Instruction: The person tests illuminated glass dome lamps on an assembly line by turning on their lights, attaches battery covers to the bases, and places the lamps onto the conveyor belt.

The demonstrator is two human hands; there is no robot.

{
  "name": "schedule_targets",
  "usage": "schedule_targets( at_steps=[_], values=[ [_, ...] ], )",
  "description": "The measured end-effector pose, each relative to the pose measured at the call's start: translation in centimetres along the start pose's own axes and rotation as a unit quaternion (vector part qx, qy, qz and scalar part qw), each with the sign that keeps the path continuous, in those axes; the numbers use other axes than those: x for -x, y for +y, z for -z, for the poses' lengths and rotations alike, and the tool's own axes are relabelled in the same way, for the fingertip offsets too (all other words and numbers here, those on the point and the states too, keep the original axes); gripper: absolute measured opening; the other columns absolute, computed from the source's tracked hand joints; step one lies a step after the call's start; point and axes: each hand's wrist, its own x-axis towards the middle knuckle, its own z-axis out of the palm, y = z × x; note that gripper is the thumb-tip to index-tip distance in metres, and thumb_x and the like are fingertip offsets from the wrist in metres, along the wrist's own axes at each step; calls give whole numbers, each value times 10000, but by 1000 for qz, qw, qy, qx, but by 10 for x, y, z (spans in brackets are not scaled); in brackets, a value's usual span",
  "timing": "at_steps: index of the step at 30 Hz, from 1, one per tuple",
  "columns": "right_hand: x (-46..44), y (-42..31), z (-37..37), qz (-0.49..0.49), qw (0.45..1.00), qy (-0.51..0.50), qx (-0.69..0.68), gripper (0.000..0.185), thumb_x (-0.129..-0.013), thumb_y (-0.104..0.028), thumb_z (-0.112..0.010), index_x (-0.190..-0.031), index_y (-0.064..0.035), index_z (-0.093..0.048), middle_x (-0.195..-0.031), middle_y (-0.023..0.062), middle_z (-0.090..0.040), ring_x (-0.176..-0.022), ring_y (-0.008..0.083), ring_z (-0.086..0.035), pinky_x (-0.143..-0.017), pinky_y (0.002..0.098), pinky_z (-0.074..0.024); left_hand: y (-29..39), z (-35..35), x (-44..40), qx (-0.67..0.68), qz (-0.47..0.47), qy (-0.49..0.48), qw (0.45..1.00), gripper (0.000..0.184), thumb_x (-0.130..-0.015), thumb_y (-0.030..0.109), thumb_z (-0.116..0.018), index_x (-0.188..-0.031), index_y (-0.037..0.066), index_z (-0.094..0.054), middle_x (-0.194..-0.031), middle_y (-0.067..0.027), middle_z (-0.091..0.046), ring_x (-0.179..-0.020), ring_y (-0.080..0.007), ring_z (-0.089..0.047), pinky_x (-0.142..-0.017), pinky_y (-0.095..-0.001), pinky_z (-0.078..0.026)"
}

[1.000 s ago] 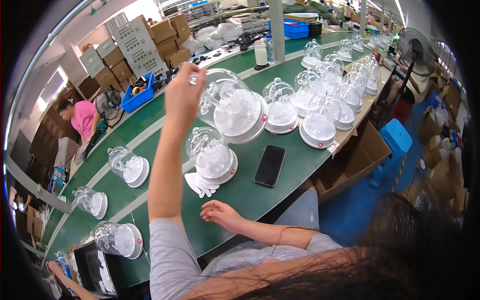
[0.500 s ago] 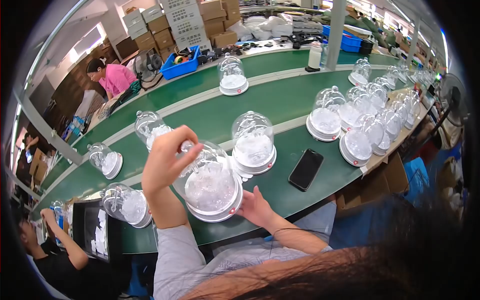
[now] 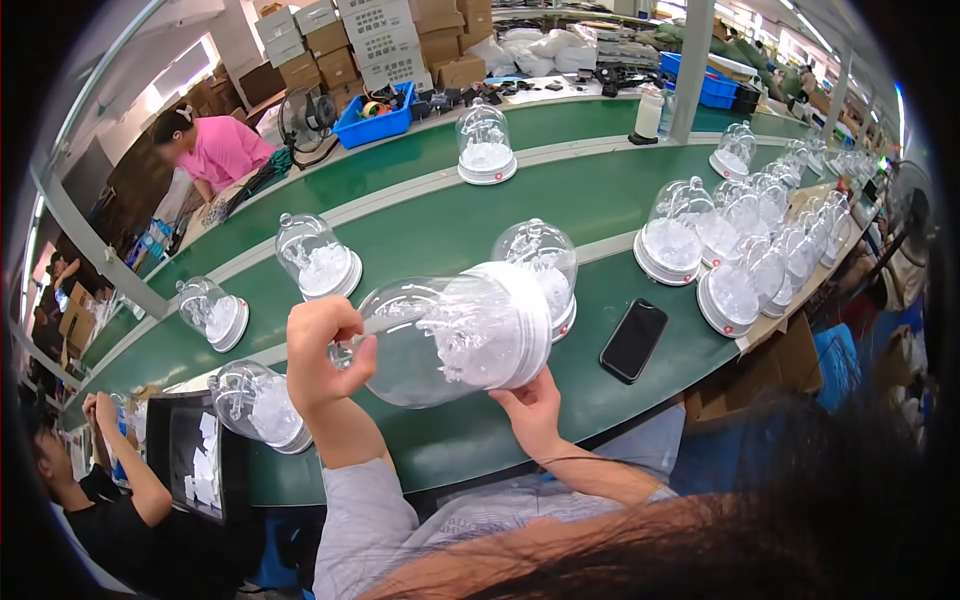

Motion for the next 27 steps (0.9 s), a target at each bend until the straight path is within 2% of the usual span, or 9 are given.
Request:
schedule_targets(
  at_steps=[5, 10, 12, 13, 19, 20, 21, 24, 27],
  values=[
    [-5, 25, 10, 209, 973, 80, 47, 517, -732, 132, -701, -1195, 26, -496, -1128, 97, -604, -1049, 182, -580, -916, 316, -460, -4, -2, 3, 6, -55, 69, 996, 179, -625, 106, -621, -694, 33, -474, -569, -37, -440, -442, -150, -374, -417, -260, -261],
    [-5, 34, 32, 255, 962, 64, 71, 506, -689, 149, -731, -1146, 23, -552, -1122, 93, -617, -1038, 174, -582, -915, 318, -449, -15, -8, 5, 24, -75, 106, 991, 153, -771, 141, -550, -767, 14, -466, -562, -41, -411, -447, -122, -349, -421, -258, -235],
    [-2, 27, 36, 243, 951, -2, 192, 422, -848, -57, -664, -1238, 6, -515, -1206, 119, -592, -1094, 215, -576, -964, 356, -436, -19, -16, 10, 41, -46, 144, 988, 191, -823, 184, -541, -791, 12, -465, -565, -34, -414, -458, -105, -346, -425, -253, -234],
    [-3, 23, 35, 243, 951, -4, 191, 422, -848, -57, -664, -1238, 6, -515, -1206, 119, -592, -1094, 215, -576, -964, 356, -436, -19, -19, 12, 59, -15, 179, 982, 234, -874, 227, -532, -815, 11, -465, -568, -27, -418, -468, -88, -342, -429, -247, -232],
    [-5, 1, 22, 38, 997, -57, -20, 428, -890, -152, -592, -1276, -3, -484, -1249, 127, -564, -1130, 235, -556, -989, 375, -421, -6, -16, 8, 131, 115, 111, 978, 425, -918, 418, -536, -854, 5, -464, -612, -11, -445, -525, -63, -377, -473, -218, -273],
    [-17, -3, 18, 1, 996, -66, -56, 431, -897, -168, -580, -1283, -5, -479, -1256, 128, -559, -1136, 239, -553, -993, 378, -419, -2, -17, 6, 188, 111, 105, 970, 342, -918, 322, -557, -915, -15, -495, -656, -13, -475, -558, -60, -398, -502, -211, -296],
    [-17, -7, 19, -35, 992, -75, -90, 435, -904, -184, -569, -1289, -6, -474, -1263, 129, -554, -1142, 242, -549, -997, 381, -416, 2, -16, 5, 186, 114, 107, 970, 342, -918, 322, -557, -915, -15, -495, -656, -13, -475, -558, -60, -398, -502, -211, -296],
    [-22, -18, 11, -143, 967, -97, -189, 449, -925, -232, -533, -1309, -11, -458, -1285, 133, -540, -1160, 252, -539, -1009, 391, -409, 2, -17, 2, 214, 134, 50, 966, 183, -880, 79, -556, -1033, -19, -576, -677, 4, -485, -570, -47, -394, -500, -213, -286],
    [-23, -29, 8, -252, 919, -114, -283, 467, -946, -279, -497, -1328, -16, -443, -1306, 137, -526, -1178, 262, -529, -1021, 400, -401, -4, -12, -4, 154, 165, 4, 974, 156, -859, 63, -578, -992, 1, -632, -662, 26, -474, -567, -37, -378, -491, -215, -260]
  ],
)
